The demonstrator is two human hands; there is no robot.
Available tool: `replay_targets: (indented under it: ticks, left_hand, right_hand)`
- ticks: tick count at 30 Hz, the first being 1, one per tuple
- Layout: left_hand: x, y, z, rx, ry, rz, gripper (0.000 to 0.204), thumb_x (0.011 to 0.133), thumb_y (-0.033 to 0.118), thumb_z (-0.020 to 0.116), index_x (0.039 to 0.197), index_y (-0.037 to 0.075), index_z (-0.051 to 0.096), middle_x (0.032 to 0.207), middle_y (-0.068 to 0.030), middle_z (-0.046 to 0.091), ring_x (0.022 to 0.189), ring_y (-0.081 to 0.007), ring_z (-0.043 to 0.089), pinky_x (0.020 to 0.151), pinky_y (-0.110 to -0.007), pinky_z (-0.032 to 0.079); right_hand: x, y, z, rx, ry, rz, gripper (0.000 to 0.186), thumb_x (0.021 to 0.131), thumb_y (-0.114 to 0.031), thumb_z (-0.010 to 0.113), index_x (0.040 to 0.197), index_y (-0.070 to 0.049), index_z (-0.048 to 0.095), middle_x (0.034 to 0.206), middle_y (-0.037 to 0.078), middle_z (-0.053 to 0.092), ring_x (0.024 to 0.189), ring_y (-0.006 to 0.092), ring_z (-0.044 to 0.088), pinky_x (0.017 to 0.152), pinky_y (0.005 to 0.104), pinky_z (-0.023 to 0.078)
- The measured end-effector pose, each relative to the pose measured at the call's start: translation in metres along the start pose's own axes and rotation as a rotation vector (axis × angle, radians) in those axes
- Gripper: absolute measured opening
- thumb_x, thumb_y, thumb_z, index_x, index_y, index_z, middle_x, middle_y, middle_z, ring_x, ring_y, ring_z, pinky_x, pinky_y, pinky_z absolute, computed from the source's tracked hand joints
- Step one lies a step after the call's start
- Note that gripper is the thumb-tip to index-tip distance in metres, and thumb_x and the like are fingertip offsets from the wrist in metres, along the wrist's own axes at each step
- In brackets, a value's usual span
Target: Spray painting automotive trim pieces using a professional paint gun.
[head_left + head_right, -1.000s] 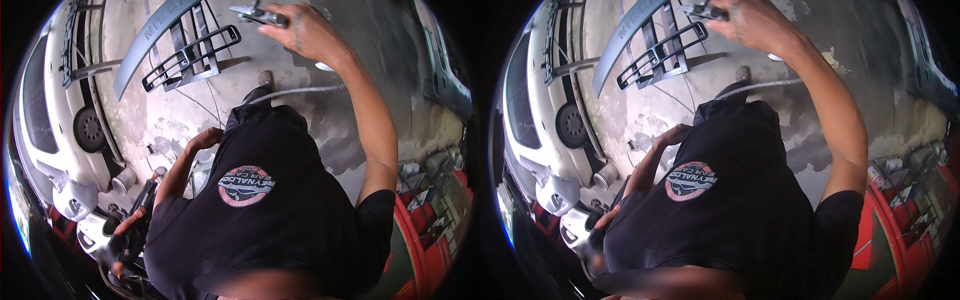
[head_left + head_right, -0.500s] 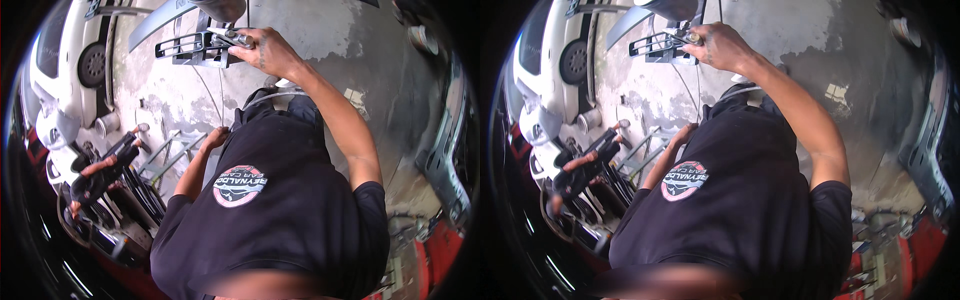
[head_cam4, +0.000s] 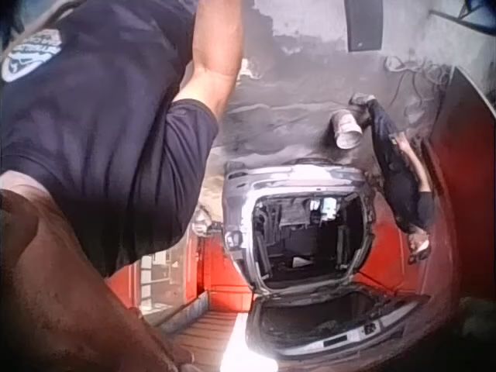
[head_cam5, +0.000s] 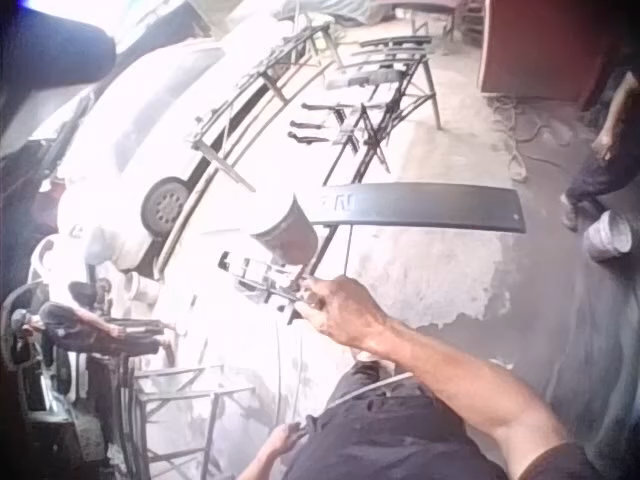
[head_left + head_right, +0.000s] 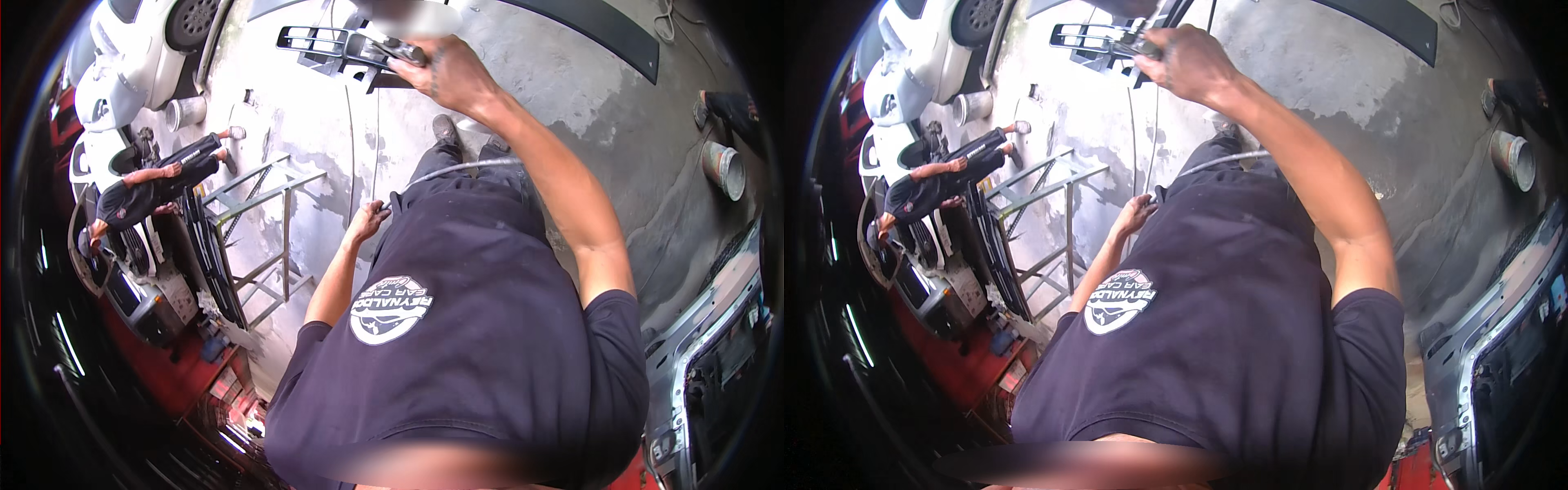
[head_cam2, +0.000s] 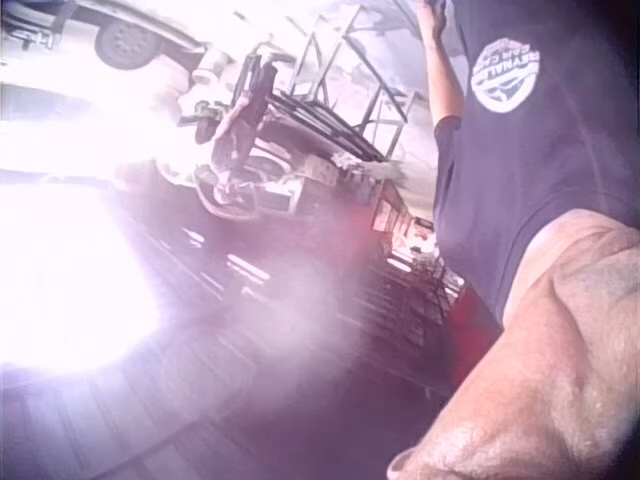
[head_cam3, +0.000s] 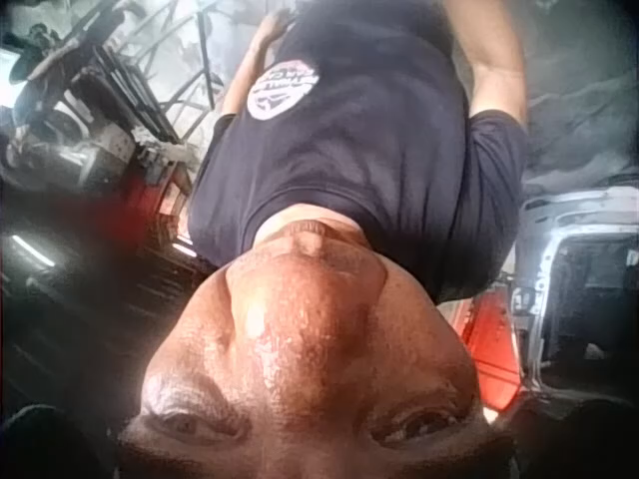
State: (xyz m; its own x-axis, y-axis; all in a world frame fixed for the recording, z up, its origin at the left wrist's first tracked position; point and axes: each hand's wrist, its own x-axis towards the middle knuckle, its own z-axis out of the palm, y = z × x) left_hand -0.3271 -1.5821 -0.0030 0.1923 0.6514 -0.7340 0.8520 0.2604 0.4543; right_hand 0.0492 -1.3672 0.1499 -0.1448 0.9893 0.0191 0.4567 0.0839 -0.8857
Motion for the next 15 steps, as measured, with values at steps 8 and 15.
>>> replay_targets:
  ticks: [8, 15]
  left_hand:
    - [-0.008, 0.011, 0.051, -0.146, 0.106, -0.025, 0.025, 0.095, 0.021, 0.066, 0.102, -0.003, 0.063, 0.079, -0.0241, 0.063, 0.076, -0.0341, 0.063, 0.071, -0.044, 0.047]
    - [0.006, 0.051, 0.045, -0.127, 0.179, 0.063, 0.024, 0.092, 0.015, 0.060, 0.109, -0.002, 0.064, 0.092, -0.0283, 0.067, 0.091, -0.0429, 0.067, 0.079, -0.044, 0.050]
  right_hand:
    - [0.010, 0.018, -0.024, -0.167, -0.075, -0.155, 0.036, 0.092, -0.032, 0.071, 0.110, -0.001, 0.071, 0.071, 0.017, 0.068, 0.063, 0.0314, 0.064, 0.067, 0.0400, 0.053]
    - [0.008, 0.026, -0.042, -0.208, -0.158, -0.077, 0.034, 0.092, -0.031, 0.070, 0.105, 0.000, 0.072, 0.078, 0.021, 0.069, 0.072, 0.0370, 0.066, 0.073, 0.0442, 0.053]
